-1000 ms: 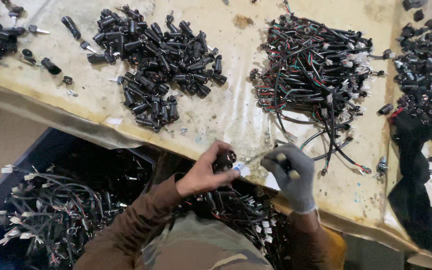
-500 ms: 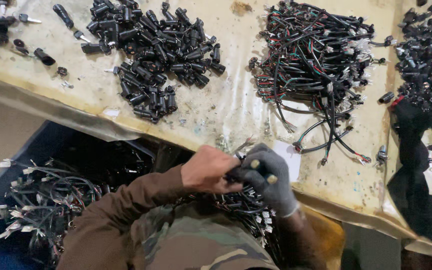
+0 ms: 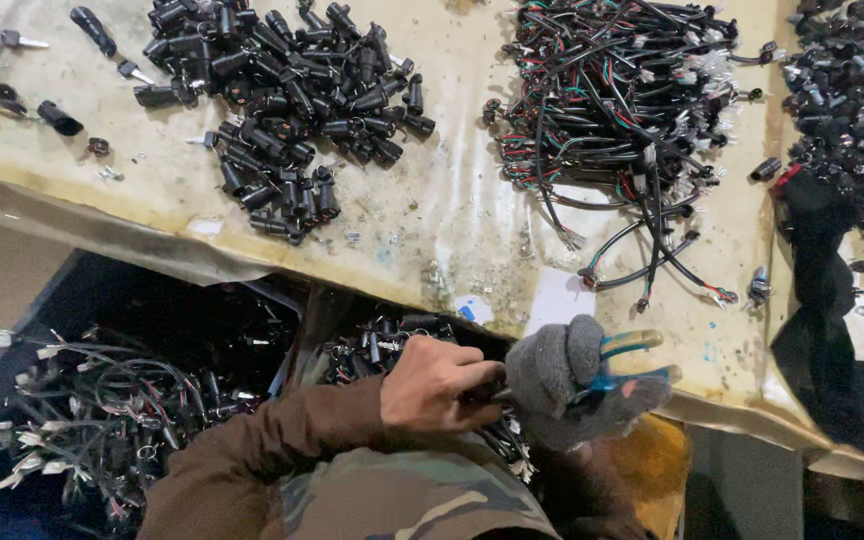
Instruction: The person repeatedly picks up small black cylindrical electrical components with attached wires, uses pliers to cut the wires, and separates the parts. The cut components and wires are placed into separate piles on the table.
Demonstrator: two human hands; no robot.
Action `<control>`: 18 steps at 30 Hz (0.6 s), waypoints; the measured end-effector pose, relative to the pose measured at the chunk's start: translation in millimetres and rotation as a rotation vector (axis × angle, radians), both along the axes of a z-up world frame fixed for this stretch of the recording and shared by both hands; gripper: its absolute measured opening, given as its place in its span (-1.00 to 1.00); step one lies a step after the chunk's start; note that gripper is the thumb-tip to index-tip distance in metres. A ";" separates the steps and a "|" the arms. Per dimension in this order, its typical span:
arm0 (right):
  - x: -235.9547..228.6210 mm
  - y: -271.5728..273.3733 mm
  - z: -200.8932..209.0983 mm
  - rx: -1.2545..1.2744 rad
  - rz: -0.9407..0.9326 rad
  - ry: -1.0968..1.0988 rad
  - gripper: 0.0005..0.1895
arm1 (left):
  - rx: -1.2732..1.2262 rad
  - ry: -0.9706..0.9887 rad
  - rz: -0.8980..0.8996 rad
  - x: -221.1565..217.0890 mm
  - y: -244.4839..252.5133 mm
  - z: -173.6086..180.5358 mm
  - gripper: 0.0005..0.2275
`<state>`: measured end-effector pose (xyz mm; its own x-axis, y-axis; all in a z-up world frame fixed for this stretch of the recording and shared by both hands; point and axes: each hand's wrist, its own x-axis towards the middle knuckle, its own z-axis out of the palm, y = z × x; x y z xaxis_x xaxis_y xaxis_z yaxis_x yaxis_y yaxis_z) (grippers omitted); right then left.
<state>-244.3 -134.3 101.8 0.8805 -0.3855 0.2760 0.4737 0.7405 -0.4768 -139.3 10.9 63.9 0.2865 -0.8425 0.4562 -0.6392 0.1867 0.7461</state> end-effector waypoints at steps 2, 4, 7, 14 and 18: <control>-3.1 7.6 -4.6 0.116 -0.019 0.023 -0.52 | 0.062 0.066 0.053 -10.9 4.5 2.4 -0.74; -9.7 19.2 -12.4 0.012 -0.140 0.026 -0.54 | 0.082 0.178 0.039 -19.1 11.0 3.1 -0.75; -17.2 23.5 -21.1 -0.154 -0.154 -0.016 -0.58 | 0.065 0.299 -0.045 -18.4 11.4 -0.8 -0.73; -22.6 0.3 -30.7 -0.192 -0.322 0.084 -0.62 | 0.187 0.168 -0.087 16.0 -9.0 -2.4 -0.78; -25.6 -85.5 -34.6 -0.843 -0.865 0.496 -0.64 | 0.100 0.452 -0.715 62.1 14.5 1.6 -0.76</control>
